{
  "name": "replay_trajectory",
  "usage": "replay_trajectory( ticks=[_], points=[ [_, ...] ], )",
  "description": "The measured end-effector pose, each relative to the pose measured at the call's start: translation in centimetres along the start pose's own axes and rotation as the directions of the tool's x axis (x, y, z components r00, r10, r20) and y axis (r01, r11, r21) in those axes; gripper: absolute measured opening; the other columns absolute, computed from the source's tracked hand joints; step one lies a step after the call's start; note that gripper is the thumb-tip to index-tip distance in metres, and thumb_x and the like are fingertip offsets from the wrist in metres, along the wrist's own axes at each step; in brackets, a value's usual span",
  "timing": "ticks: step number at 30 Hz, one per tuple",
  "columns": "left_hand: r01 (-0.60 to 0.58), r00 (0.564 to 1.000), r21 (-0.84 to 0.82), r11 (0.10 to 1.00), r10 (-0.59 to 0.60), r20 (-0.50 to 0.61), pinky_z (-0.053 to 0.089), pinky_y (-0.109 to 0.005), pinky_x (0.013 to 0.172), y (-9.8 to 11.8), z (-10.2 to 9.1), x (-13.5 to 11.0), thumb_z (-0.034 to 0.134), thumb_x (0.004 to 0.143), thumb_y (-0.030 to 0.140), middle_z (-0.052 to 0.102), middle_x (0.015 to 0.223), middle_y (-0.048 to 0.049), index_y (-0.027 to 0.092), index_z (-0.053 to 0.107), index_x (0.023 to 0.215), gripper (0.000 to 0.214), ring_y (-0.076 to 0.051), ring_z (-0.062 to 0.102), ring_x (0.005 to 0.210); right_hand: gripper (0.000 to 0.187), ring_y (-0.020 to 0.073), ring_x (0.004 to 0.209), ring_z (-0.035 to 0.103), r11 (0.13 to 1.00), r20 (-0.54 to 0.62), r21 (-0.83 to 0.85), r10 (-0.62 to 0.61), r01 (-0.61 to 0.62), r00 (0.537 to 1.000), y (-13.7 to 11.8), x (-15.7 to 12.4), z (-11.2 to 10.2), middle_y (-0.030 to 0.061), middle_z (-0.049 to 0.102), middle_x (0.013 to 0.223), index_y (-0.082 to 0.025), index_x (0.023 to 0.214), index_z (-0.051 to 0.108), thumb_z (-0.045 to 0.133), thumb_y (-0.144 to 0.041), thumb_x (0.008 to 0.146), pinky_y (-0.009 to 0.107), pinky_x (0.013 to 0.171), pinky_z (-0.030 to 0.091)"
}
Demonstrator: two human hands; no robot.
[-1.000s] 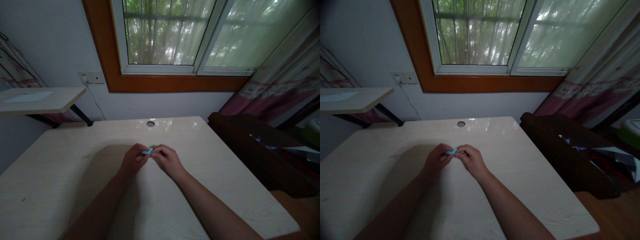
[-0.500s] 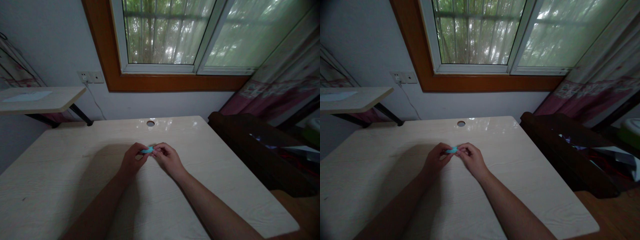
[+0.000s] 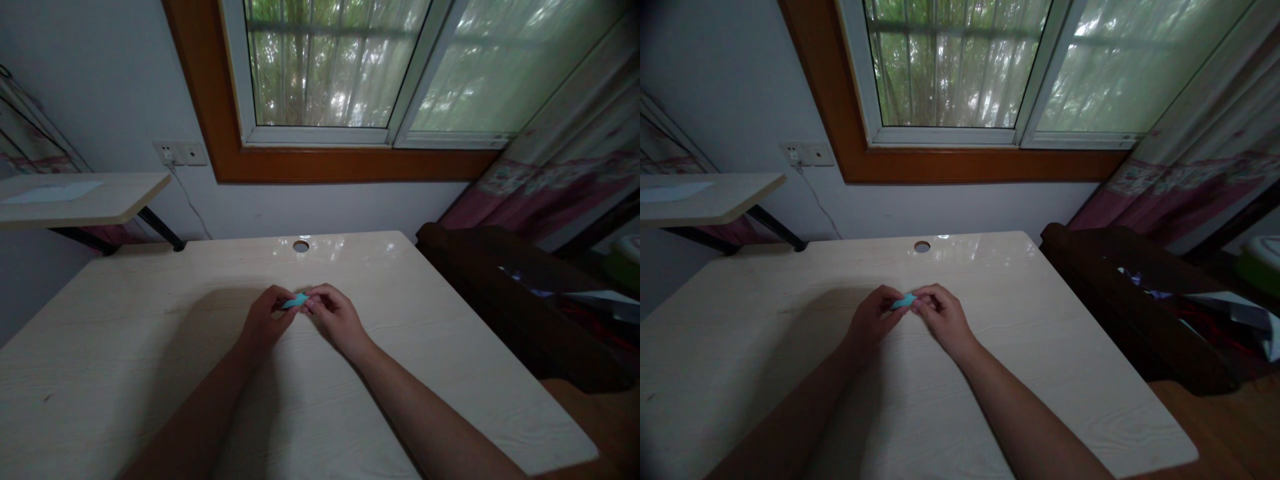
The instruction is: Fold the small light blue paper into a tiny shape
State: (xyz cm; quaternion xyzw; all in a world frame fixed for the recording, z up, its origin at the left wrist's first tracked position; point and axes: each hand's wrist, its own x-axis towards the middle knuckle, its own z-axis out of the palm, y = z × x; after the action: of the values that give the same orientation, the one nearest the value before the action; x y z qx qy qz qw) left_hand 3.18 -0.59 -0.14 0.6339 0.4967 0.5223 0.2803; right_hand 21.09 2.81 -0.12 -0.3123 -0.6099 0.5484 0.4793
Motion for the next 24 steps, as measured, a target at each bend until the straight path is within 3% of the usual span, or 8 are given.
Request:
replay_trajectory(
  ticks=[5, 8, 24],
  points=[
    [-0.031, 0.999, 0.026, 0.999, 0.031, -0.009, 0.057, -0.026, 0.076, -0.17, -0.04, 0.06, 0.068, 0.082, 0.024, 0.065, 0.086, -0.0012, 0.019, 0.060, 0.091, 0.013, -0.013, 0.066, 0.078, 0.009, 0.0174, 0.083, 0.061, 0.949, 0.053, -0.256, -0.178, 0.185, 0.983, -0.43, 0.14, -0.19, 0.0044, 0.064, 0.089, -0.023, 0.092, 0.070, 0.068, -0.030, 0.087, 0.031, 0.075, 0.049],
    [-0.059, 0.998, 0.064, 0.996, 0.059, -0.002, 0.057, -0.026, 0.075, -0.35, -0.01, 0.04, 0.067, 0.082, 0.024, 0.065, 0.084, -0.0011, 0.019, 0.061, 0.090, 0.011, -0.013, 0.065, 0.077, 0.007, 0.0176, 0.082, 0.060, 0.933, 0.064, -0.294, -0.197, 0.207, 0.978, -0.85, 0.19, -0.12, 0.0043, 0.064, 0.088, -0.023, 0.090, 0.070, 0.068, -0.030, 0.087, 0.031, 0.074, 0.048],
    [0.011, 0.999, 0.060, 0.998, -0.013, 0.036, 0.055, -0.028, 0.074, -0.35, -0.09, -0.02, 0.069, 0.081, 0.025, 0.068, 0.080, -0.0012, 0.019, 0.063, 0.084, 0.010, -0.015, 0.067, 0.075, 0.015, 0.0145, 0.074, 0.060, 0.994, 0.040, -0.085, -0.058, 0.061, 0.998, -0.08, -0.06, 0.22, 0.0015, 0.058, 0.086, -0.022, 0.088, 0.063, 0.067, -0.036, 0.088, 0.029, 0.068, 0.049]
  ],
)
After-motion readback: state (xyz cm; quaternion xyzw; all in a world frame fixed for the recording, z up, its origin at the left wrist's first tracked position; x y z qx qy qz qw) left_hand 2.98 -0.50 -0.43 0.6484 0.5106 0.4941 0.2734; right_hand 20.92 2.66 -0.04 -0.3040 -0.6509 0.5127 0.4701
